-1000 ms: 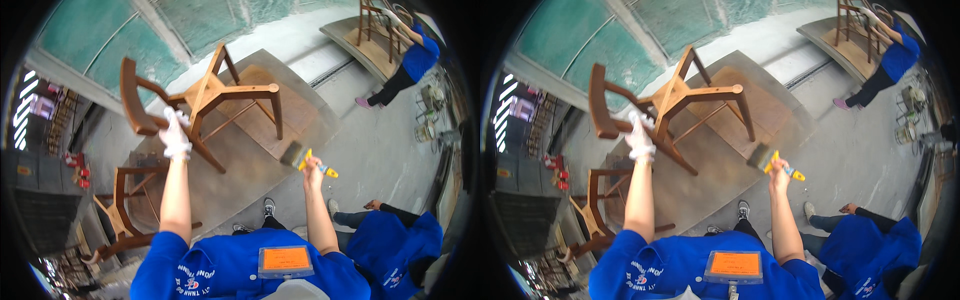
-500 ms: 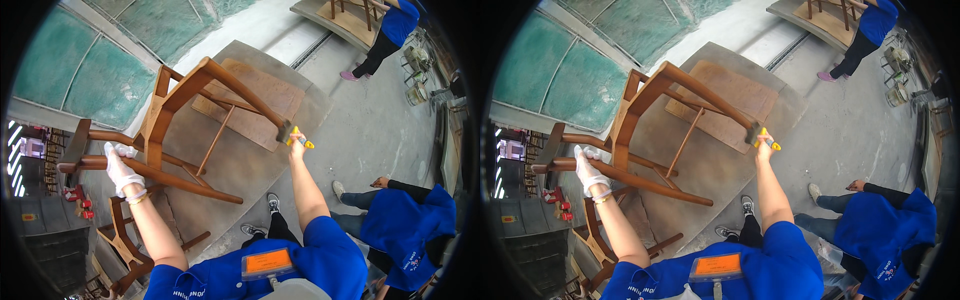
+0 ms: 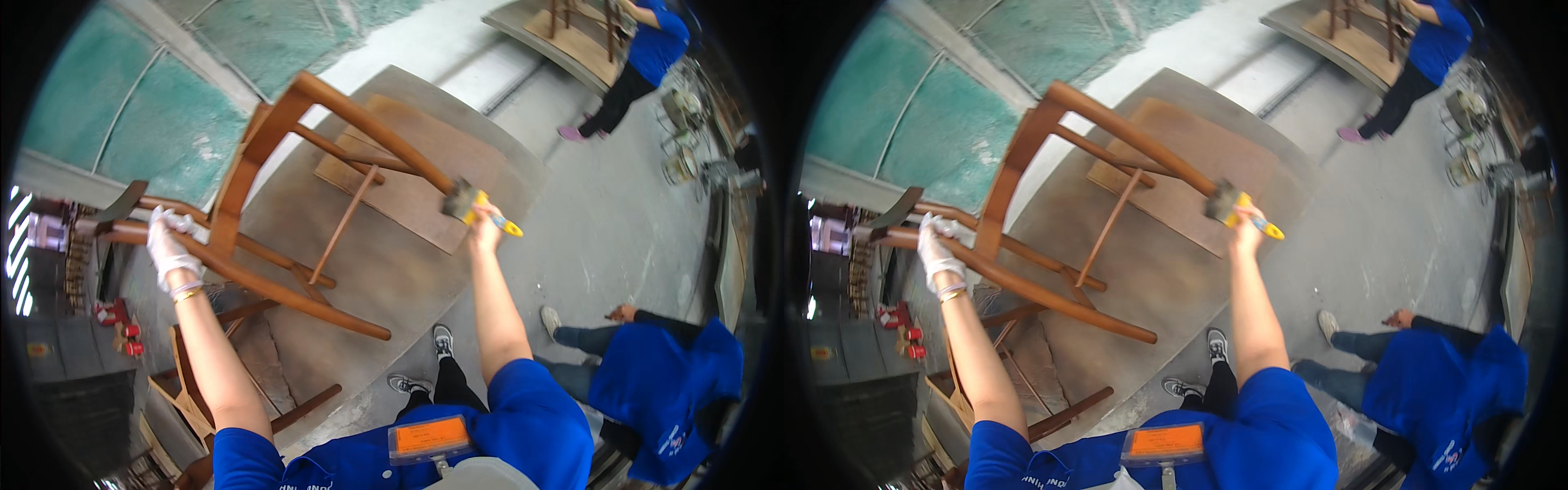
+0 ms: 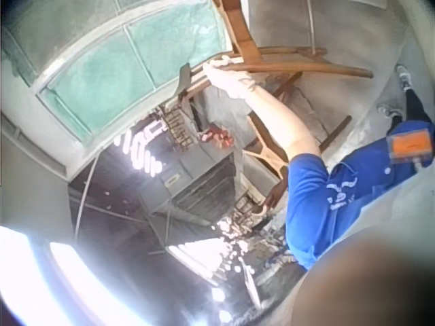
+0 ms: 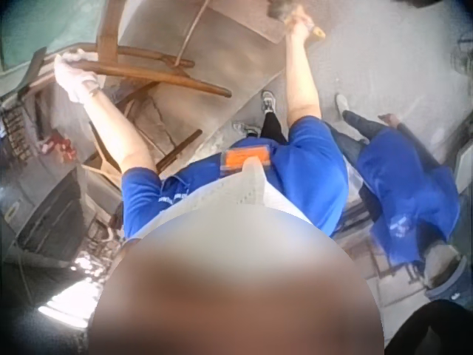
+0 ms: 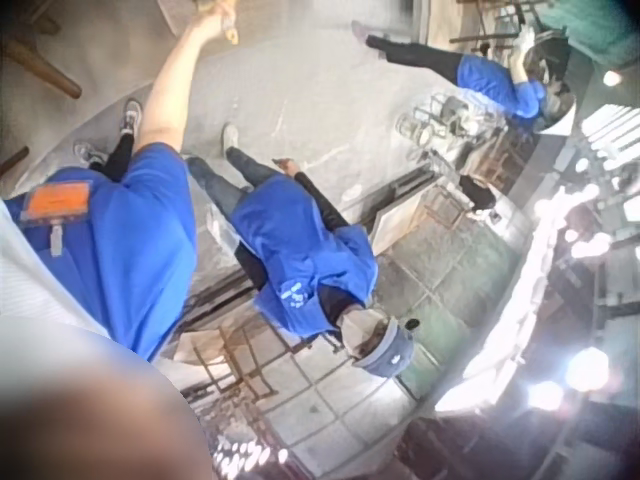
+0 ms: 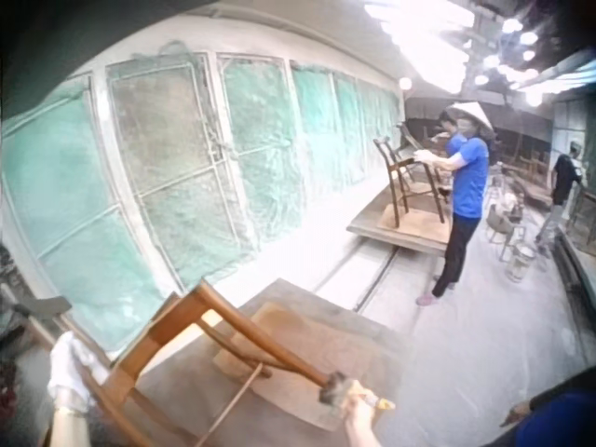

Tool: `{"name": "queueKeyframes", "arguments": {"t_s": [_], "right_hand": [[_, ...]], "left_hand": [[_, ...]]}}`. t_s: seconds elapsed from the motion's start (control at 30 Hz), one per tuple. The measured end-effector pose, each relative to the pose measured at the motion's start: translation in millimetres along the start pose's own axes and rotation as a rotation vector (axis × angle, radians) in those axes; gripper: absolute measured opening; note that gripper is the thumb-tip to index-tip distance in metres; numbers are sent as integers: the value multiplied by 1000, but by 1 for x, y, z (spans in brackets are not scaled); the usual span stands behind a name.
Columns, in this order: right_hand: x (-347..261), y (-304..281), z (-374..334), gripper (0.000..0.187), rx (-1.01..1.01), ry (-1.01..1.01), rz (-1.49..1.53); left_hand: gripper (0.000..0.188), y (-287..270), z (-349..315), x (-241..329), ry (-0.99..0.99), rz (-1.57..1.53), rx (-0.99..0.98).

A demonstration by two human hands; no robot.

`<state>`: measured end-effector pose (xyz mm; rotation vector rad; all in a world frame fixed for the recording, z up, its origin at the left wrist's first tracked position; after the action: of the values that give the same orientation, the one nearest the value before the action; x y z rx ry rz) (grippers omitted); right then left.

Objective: The person applies a finish to wooden chairs using a paintbrush. They hold the chair with one hand and brush the legs, seat, and backrest with the other, rotating the chair to cover all surfaces. The person then places the finished chair on a cardboard sheet on the floor.

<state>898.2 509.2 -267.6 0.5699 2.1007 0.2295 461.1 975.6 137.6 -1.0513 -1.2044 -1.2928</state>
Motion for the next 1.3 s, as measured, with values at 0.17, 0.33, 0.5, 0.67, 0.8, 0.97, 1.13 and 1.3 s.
{"name": "queueKeyframes", "arguments": {"t_s": [0.17,0.33,0.5,0.67,0.8,0.97,1.13,1.3], "right_hand": [[-33,81,-56,17,-92,-413,-181],[-129,226,-231,19,-665,-993,-92],[-124,268,-327,16,-810,-1664,-317],[-29,279,-368,15,-1254,-1062,-291],[-22,252,-428,20,-1772,-503,-86],[-98,283,-434,20,-1669,-692,62],[-29,223,-483,16,-1897,-1503,-229],[56,55,-410,12,-2014,-1403,-534]], "left_hand": [[24,15,-36,8,47,-151,27],[26,29,-67,18,-25,-144,-21],[33,21,-60,57,143,-215,-26],[33,20,-59,49,60,-289,-58],[28,20,-57,50,29,-207,-180],[21,22,-58,43,-112,-231,-259],[20,34,-60,84,-46,-277,-396],[18,31,-50,96,-61,-296,-342]]}}
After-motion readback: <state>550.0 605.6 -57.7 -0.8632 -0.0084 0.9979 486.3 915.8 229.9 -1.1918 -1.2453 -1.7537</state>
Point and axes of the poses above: each hand's wrist, its own z-axis towards the middle knuckle, its own y-axis out of the palm, x = y × z, the point moved 10 cm from there along z, towards the middle knuckle, and after that the axes turned 6 degrees about x, right-handed, at the moved point
